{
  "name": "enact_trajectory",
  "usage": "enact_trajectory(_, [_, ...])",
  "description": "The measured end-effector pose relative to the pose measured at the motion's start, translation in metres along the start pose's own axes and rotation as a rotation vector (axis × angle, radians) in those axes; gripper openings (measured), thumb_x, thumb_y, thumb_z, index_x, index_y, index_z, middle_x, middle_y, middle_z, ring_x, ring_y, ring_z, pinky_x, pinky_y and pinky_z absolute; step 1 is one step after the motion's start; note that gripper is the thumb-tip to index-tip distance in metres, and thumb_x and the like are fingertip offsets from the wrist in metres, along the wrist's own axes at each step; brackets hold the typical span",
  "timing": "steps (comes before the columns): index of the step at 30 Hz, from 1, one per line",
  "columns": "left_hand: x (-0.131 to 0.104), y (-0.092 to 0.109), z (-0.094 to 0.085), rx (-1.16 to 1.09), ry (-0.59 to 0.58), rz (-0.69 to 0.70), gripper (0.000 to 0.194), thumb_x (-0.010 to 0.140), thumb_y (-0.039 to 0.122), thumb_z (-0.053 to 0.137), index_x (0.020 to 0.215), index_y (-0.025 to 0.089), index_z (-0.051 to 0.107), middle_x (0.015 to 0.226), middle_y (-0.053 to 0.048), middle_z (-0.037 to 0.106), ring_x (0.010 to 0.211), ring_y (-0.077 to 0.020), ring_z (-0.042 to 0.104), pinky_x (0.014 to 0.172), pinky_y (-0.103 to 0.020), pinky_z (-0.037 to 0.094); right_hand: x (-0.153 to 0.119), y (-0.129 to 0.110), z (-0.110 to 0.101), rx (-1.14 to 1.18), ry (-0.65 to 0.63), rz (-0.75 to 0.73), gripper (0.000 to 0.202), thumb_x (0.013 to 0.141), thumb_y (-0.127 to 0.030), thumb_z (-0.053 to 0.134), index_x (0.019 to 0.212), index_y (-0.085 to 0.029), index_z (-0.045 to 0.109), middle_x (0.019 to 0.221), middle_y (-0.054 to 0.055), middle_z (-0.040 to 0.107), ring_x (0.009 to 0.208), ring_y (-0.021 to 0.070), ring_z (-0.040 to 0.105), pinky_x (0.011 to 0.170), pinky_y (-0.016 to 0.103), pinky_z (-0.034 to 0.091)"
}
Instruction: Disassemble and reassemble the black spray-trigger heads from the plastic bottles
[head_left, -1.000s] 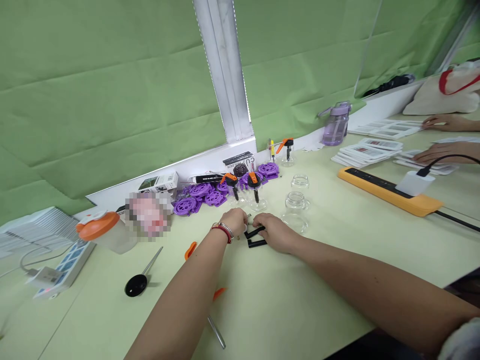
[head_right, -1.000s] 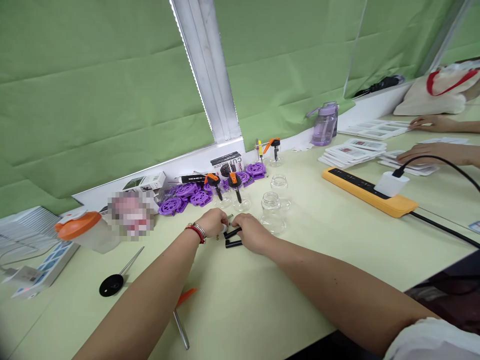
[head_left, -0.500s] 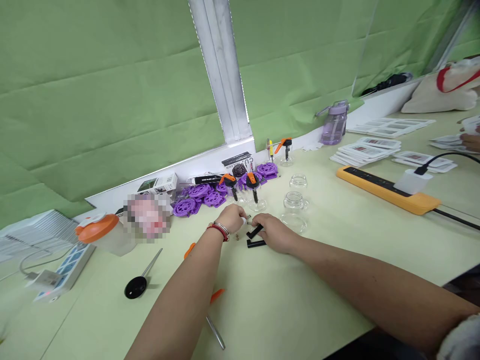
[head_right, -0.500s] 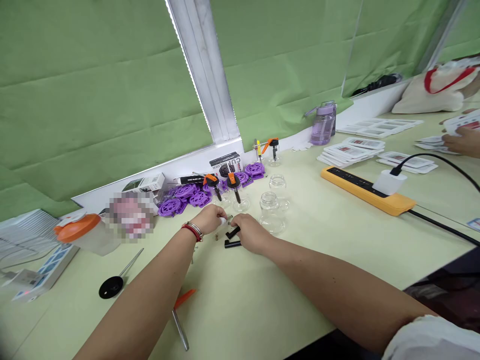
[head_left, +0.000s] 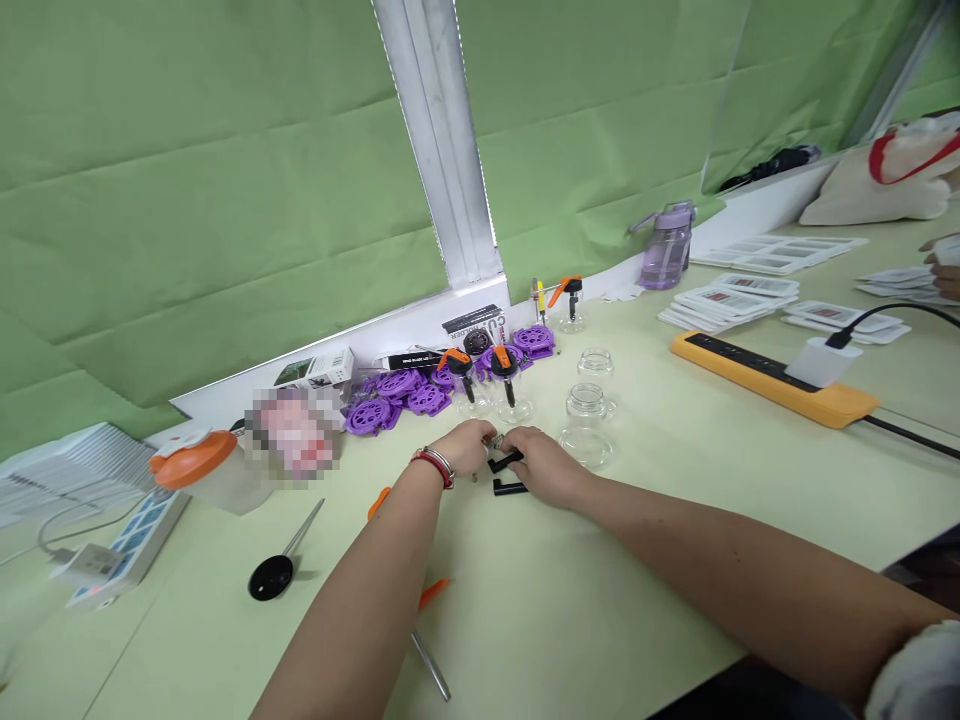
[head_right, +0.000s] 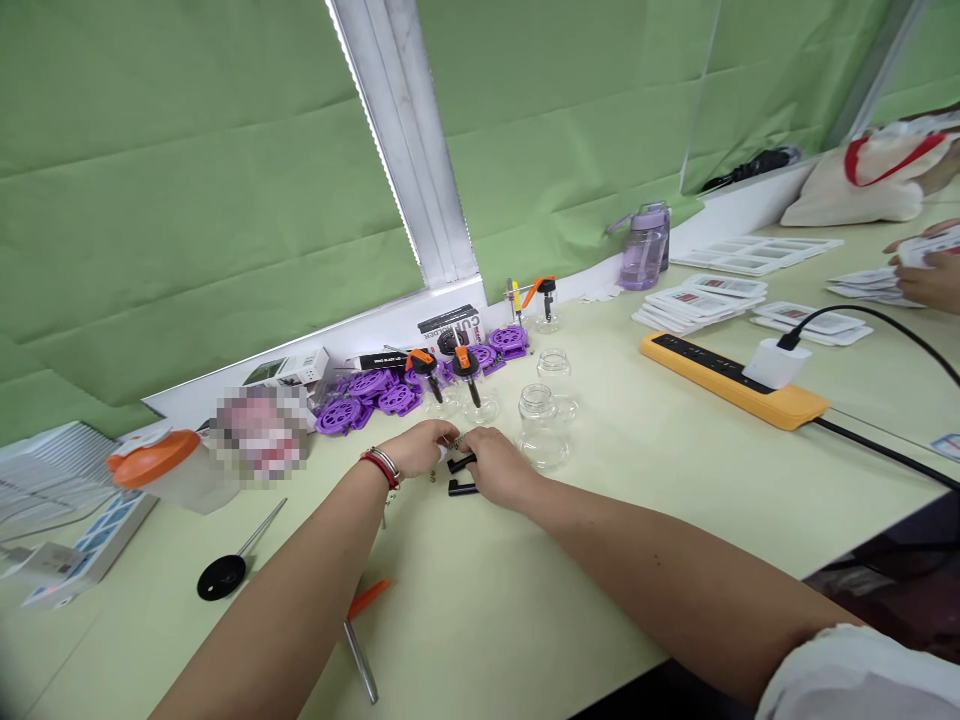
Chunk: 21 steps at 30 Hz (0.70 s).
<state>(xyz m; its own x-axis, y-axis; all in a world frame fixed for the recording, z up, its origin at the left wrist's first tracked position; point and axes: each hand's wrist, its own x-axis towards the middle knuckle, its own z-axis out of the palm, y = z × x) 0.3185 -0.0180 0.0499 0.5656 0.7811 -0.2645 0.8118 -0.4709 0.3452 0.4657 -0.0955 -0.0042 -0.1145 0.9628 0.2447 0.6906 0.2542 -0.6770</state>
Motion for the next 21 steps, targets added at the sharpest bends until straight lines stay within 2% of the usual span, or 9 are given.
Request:
enact_trajectory(4, [0.003,-0.002,0.000,-0.031,-0.043,0.037,0.040,0.064,0.002,0.049,0.098,0.017,0.063,0.098,-0.006,0.066,0.079,-0.0161,0.063,0.062,-0.021,0.050,0.001,-0.001,0.002,-0.013,0.015,-0.004,0.024,0.072,-0.008,0.054,0.094,-0.016,0.059,0.099,0.008,0.060,0.098,0.0222,0.052,0.084,0.032,0.040])
enact_trajectory(7, [0.003,-0.002,0.001,-0.046,-0.047,0.041,0.040,0.062,0.001,0.049,0.097,0.015,0.064,0.100,-0.008,0.065,0.084,-0.0190,0.062,0.062,-0.022,0.050,0.003,0.000,0.004,-0.017,0.020,-0.008,0.022,0.072,-0.008,0.055,0.092,-0.016,0.059,0.097,0.007,0.060,0.097,0.0212,0.052,0.084,0.031,0.040])
enact_trajectory(14, [0.000,0.000,0.004,-0.074,-0.034,0.027,0.042,0.061,0.001,0.048,0.098,0.014,0.064,0.103,-0.012,0.064,0.071,-0.0190,0.063,0.050,-0.022,0.047,-0.001,-0.005,-0.004,-0.003,0.055,-0.053,0.018,0.075,-0.012,0.055,0.092,-0.016,0.059,0.099,0.008,0.058,0.099,0.0214,0.050,0.084,0.033,0.041])
enact_trajectory(18, [-0.003,0.002,-0.001,-0.056,0.007,0.044,0.043,0.060,0.001,0.048,0.097,0.015,0.064,0.101,-0.011,0.065,0.082,-0.0210,0.062,0.063,-0.025,0.048,-0.010,-0.012,-0.011,-0.040,0.012,-0.187,0.013,0.071,-0.017,0.062,0.084,-0.019,0.064,0.112,0.008,0.056,0.107,0.0247,0.046,0.088,0.036,0.040])
enact_trajectory(21, [-0.013,0.002,-0.017,-0.035,0.067,0.057,0.043,0.064,0.002,0.046,0.102,0.014,0.062,0.106,-0.011,0.064,0.094,-0.0220,0.059,0.077,-0.028,0.046,-0.012,-0.012,-0.011,-0.115,-0.055,-0.235,0.005,0.069,-0.015,0.064,0.072,-0.018,0.067,0.115,0.009,0.056,0.110,0.0275,0.044,0.089,0.040,0.039])
